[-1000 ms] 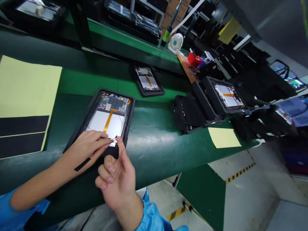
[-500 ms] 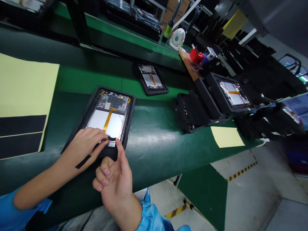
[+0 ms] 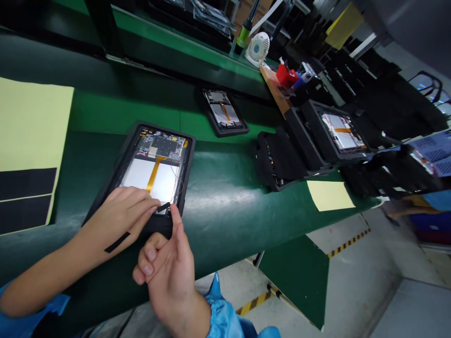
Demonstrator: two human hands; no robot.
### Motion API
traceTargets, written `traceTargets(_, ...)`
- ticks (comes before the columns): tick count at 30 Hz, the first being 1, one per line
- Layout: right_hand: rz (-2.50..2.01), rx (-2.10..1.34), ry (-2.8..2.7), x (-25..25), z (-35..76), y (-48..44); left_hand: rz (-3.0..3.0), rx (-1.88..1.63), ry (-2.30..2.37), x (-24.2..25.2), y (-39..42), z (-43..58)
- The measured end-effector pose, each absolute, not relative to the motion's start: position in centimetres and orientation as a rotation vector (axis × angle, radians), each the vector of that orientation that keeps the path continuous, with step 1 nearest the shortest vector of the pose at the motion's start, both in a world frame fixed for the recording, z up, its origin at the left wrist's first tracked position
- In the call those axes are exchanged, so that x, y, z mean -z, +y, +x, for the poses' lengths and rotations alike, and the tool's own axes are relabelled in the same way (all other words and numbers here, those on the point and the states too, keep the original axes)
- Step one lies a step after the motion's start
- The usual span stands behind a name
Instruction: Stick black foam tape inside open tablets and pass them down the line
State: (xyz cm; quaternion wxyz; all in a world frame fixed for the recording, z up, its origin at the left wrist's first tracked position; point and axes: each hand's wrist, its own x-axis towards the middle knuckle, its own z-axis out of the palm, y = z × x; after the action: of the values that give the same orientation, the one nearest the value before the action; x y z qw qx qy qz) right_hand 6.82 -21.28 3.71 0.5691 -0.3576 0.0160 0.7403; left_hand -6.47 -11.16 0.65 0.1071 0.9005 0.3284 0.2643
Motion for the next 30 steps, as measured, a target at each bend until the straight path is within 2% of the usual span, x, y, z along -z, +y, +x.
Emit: traceTargets(30,-0.521,-1.847,-0.06,-3.7,6.4,-21.3,2.467,-0.74,1.002,-1.0,-11.1,-6.4)
